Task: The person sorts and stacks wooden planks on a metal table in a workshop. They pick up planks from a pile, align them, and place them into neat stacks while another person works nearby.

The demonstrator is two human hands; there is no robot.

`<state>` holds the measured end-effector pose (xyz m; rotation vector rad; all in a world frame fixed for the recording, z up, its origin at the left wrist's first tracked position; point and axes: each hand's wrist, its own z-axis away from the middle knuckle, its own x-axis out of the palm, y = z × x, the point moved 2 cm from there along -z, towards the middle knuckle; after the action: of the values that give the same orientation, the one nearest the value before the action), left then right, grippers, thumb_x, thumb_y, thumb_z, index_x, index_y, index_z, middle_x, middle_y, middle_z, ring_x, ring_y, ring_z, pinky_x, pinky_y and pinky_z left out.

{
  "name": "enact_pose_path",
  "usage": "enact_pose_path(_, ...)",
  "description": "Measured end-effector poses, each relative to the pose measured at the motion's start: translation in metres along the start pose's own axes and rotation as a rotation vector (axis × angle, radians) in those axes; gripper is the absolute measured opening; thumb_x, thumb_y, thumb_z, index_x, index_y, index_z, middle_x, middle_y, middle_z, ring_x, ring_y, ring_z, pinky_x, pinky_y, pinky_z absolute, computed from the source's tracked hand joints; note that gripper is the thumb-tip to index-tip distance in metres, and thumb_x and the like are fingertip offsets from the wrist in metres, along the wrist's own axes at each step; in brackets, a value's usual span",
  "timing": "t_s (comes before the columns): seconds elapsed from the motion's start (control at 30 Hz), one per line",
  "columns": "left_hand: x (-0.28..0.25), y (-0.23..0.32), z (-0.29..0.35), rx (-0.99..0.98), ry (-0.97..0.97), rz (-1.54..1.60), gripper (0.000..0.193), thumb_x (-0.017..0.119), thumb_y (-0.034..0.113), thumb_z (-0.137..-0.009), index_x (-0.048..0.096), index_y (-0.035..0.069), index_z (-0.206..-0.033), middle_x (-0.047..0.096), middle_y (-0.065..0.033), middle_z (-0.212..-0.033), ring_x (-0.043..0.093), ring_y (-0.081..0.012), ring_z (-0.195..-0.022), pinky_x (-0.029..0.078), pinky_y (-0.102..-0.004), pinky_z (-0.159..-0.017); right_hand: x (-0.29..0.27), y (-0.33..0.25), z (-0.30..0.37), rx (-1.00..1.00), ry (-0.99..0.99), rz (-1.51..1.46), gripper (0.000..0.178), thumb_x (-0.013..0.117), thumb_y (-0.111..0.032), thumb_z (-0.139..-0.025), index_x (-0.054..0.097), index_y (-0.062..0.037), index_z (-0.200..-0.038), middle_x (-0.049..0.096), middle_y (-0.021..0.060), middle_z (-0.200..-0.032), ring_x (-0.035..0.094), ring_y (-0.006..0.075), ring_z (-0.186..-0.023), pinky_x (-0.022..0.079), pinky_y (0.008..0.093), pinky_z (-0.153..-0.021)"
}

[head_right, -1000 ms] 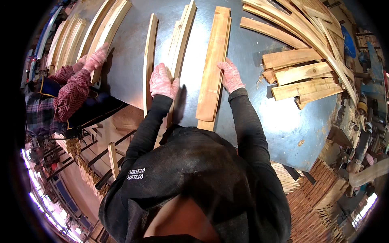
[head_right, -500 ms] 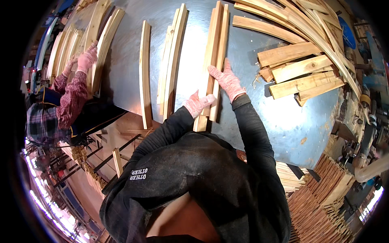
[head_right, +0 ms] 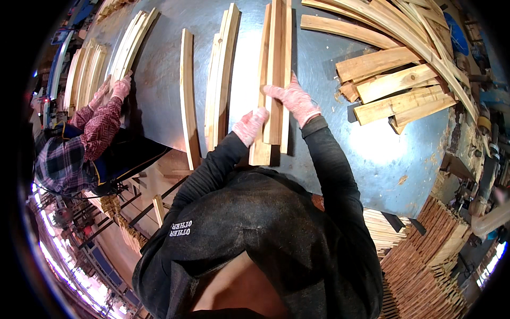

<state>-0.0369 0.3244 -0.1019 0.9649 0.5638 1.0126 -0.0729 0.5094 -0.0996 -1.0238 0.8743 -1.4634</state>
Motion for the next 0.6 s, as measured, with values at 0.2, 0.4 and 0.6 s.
enact_pose_path(0.2, -0.014, 0.018, -0.008, -0.256, -0.450, 1.220, 0.077, 0.059, 0.067, -0.085, 0.055, 0.003, -0.127, 0.067, -0.0210, -0.101, 0.067, -0.0340, -0.079, 0.054, -0.0500, -0.076, -0.020, -0.005, 0.021, 0.236, -0.362, -1.116, 0.051, 0.064, -0.023, -0.087, 0.053, 0.0102, -0.124, 0.066, 0.0209, -0.104, 0.067, 0.0321, -0.096, 0.059, 0.0400, -0.080)
enact_pose_path(0.4, -0.021, -0.011, -0.043, -0.242, -0.090, 0.536, 0.064, 0.063, 0.053, -0.091, 0.057, 0.000, -0.127, 0.067, -0.0158, -0.107, 0.064, -0.0265, -0.095, 0.050, -0.0410, -0.089, -0.023, 0.009, 0.029, 0.201, -0.167, -0.614, 0.072, 0.069, -0.038, -0.086, 0.045, 0.0076, -0.136, 0.061, 0.0175, -0.117, 0.065, 0.0255, -0.102, 0.055, 0.0355, -0.090)
enact_pose_path(0.6, 0.001, 0.017, -0.030, -0.111, 0.006, -0.346, 0.082, 0.067, 0.046, -0.089, 0.038, -0.011, -0.140, 0.056, -0.0327, -0.126, 0.051, -0.0377, -0.127, 0.040, -0.0386, -0.107, 0.005, 0.044, 0.007, 0.131, 0.109, -0.037, 0.085, 0.076, -0.024, -0.084, 0.028, -0.0021, -0.151, 0.058, 0.0162, -0.128, 0.055, 0.0243, -0.118, 0.046, 0.0322, -0.101)
